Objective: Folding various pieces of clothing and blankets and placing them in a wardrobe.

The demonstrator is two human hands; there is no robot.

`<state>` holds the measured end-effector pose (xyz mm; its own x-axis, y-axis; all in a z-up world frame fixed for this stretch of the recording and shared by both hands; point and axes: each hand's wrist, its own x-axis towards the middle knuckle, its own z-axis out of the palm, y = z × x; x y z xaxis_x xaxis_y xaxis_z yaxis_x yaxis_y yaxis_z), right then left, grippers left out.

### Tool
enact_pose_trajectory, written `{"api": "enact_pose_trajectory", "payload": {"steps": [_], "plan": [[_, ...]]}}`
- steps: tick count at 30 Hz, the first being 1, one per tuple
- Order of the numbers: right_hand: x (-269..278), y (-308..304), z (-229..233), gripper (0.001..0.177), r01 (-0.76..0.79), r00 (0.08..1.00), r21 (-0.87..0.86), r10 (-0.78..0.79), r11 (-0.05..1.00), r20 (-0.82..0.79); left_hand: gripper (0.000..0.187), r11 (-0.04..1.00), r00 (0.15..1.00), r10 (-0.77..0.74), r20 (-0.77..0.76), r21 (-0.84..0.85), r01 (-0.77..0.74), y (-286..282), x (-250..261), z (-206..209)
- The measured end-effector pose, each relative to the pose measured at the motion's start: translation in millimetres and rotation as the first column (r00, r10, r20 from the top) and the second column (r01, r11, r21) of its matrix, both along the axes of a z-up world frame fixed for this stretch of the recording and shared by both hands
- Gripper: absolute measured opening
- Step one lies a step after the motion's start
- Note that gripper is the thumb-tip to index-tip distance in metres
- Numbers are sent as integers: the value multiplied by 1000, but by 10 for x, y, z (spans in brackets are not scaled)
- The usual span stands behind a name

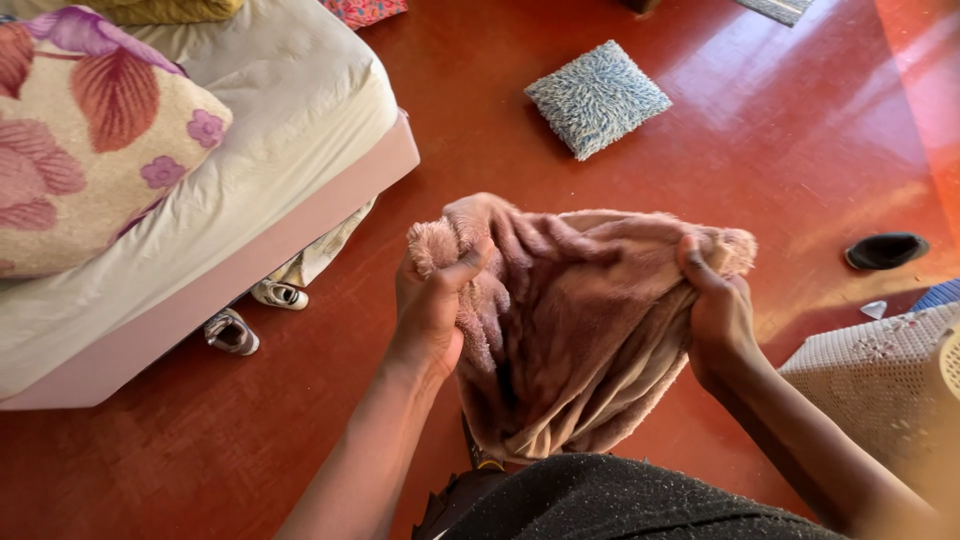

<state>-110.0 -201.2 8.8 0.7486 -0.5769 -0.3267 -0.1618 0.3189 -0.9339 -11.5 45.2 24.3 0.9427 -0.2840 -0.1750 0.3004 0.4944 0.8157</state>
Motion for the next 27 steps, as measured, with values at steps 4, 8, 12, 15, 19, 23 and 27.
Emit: {"api": "enact_pose_trajectory", "payload": {"steps": [4, 8, 12, 15, 19, 23, 27], "plan": [[36, -352, -368, 29, 217, 973, 19, -217, 976, 83, 20, 996, 995, 57, 83, 57, -62, 91, 103, -333], [29, -385, -239, 33, 192, 981, -30, -192, 981, 10, 18, 984, 987, 148, 66, 93, -154, 85, 109, -204], [26, -437, -323, 38, 202, 976, -110, -210, 973, -65, 18, 993, 992, 97, 80, 63, -102, 7, 105, -216], [3, -406, -302, 46, 157, 964, -215, -196, 964, -177, 30, 994, 995, 95, 34, 57, -96, -94, 94, -122], [-60, -85, 154, 40, -71, 997, -165, 70, 984, -11, 29, 990, 980, -79, 184, -98, 98, -403, 0, -284], [-109, -73, -154, 36, -378, 919, -170, 391, 910, 51, 31, 945, 955, -293, 52, -133, 298, -935, -278, 20], [-83, -66, -111, 42, -424, 904, -232, 424, 875, -53, 34, 911, 955, -245, -167, -376, 168, -1215, -283, -154]]}}
